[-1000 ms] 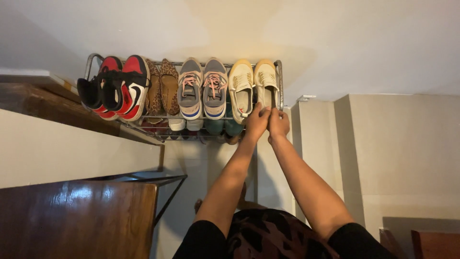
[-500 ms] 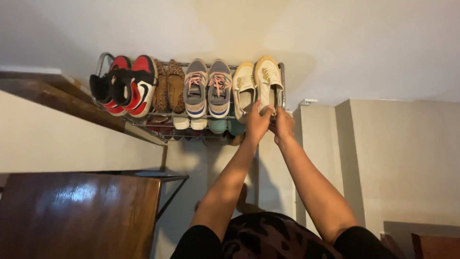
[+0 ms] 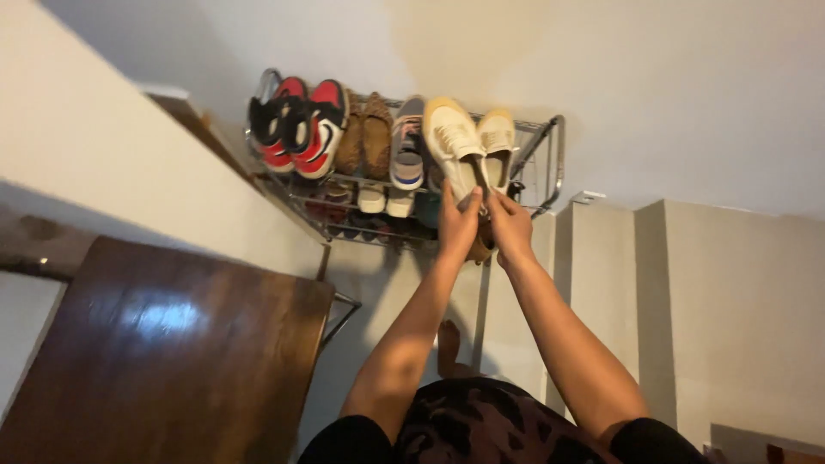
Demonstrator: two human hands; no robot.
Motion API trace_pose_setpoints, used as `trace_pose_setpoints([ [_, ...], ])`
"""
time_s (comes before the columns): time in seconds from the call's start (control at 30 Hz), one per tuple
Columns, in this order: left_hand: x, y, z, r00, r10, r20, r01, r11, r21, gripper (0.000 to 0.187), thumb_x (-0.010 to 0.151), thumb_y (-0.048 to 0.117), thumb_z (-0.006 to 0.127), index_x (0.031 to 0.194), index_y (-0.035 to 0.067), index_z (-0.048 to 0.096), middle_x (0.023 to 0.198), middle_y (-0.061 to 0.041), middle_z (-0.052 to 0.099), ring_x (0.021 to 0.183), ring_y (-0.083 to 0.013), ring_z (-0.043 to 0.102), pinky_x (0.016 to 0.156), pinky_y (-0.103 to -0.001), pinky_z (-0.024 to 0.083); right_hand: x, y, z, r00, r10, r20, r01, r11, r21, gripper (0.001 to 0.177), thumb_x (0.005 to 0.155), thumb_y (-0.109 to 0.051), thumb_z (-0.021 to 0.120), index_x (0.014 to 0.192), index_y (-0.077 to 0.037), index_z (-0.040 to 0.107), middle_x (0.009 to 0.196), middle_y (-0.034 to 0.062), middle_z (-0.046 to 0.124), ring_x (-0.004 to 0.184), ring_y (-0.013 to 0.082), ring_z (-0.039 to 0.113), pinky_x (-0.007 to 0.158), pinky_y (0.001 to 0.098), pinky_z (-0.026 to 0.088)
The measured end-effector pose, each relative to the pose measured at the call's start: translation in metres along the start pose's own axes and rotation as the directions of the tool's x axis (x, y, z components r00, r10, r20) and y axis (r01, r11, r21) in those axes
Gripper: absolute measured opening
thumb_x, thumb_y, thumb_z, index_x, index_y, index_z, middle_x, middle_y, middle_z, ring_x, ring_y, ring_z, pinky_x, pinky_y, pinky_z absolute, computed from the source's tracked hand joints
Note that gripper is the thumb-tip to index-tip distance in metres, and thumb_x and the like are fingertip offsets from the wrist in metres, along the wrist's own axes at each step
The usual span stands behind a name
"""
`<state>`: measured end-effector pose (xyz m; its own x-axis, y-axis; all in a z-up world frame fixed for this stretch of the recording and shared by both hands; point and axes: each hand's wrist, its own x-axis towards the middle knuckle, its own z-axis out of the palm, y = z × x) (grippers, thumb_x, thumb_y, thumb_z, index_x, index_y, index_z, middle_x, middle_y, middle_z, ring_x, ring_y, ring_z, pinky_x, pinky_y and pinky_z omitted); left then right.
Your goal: The person picks up pairs of shoes from a wooden table and places them onto a metal shoe rack. They handle several pairs including white sneakers, grey sneakers, leopard-print flats, and red-and-black sneakers, arranging them on the rack's shelves.
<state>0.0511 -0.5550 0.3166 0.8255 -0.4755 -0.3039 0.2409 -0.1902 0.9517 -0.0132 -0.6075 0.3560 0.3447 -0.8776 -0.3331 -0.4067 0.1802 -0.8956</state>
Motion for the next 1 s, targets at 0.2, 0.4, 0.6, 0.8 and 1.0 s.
trace_pose_setpoints([
  [0.2, -0.049, -0.005, -0.079, 0.981, -0.073, -0.177, 0.066, 0.997, -0.047, 0.084, 0.095, 0.046, 0.059, 0.161, 0.007, 0.025, 0.163, -0.027, 0.029, 0.151, -0.0389, 0.032, 0.125, -0.051, 0.027, -0.051, 0.019, 0.055, 0.989, 0.045, 0.142, -0.045, 0.999, 0.001, 0.041, 0.082, -0.034, 0.078, 0.117, -0.013, 0.078, 0.121, 0.0223, 0.071, 0.102, 0.0369, 0.071, 0.079, 0.0446, 0.063],
  [0.4, -0.091, -0.05, -0.147, 0.952, -0.153, -0.267, 0.131, 0.987, -0.098, 0.09, 0.099, 0.047, 0.055, 0.164, 0.003, 0.011, 0.167, -0.026, 0.017, 0.152, -0.0351, 0.029, 0.123, -0.048, 0.028, -0.122, 0.015, 0.092, 0.958, 0.104, 0.269, -0.064, 0.986, -0.151, 0.036, 0.079, -0.029, 0.076, 0.111, -0.012, 0.079, 0.119, 0.0271, 0.07, 0.099, 0.0423, 0.072, 0.074, 0.0451, 0.064],
  [0.6, -0.113, -0.088, -0.202, 0.887, -0.173, -0.429, 0.163, 0.985, -0.059, 0.093, 0.098, 0.05, 0.052, 0.16, -0.006, 0.013, 0.163, -0.034, 0.021, 0.15, -0.0394, 0.031, 0.125, -0.05, 0.025, -0.136, 0.067, 0.148, 0.903, 0.083, 0.421, 0.06, 0.947, -0.316, 0.034, 0.074, -0.031, 0.073, 0.103, -0.016, 0.082, 0.092, 0.0147, 0.076, 0.071, 0.0273, 0.077, 0.068, 0.0413, 0.064],
  [0.8, -0.129, -0.118, -0.251, 0.815, -0.119, -0.568, 0.068, 0.991, -0.111, 0.089, 0.096, 0.041, 0.059, 0.157, -0.011, 0.021, 0.162, -0.037, 0.02, 0.153, -0.0415, 0.022, 0.128, -0.048, 0.015, -0.181, 0.082, 0.189, 0.795, 0.059, 0.603, 0.226, 0.895, -0.386, 0.04, 0.083, -0.036, 0.069, 0.115, -0.016, 0.08, 0.116, 0.0183, 0.074, 0.112, 0.0398, 0.068, 0.094, 0.0537, 0.055],
  [1.0, -0.121, -0.155, -0.29, 0.769, -0.138, -0.624, 0.044, 0.986, -0.163, 0.086, 0.096, 0.036, 0.063, 0.16, -0.003, 0.02, 0.157, -0.035, 0.035, 0.147, -0.042, 0.037, 0.12, -0.05, 0.036, -0.197, 0.091, 0.221, 0.697, 0.045, 0.716, 0.369, 0.834, -0.412, 0.043, 0.092, -0.04, 0.06, 0.122, -0.015, 0.076, 0.121, 0.0173, 0.073, 0.126, 0.0382, 0.062, 0.108, 0.0509, 0.047],
])
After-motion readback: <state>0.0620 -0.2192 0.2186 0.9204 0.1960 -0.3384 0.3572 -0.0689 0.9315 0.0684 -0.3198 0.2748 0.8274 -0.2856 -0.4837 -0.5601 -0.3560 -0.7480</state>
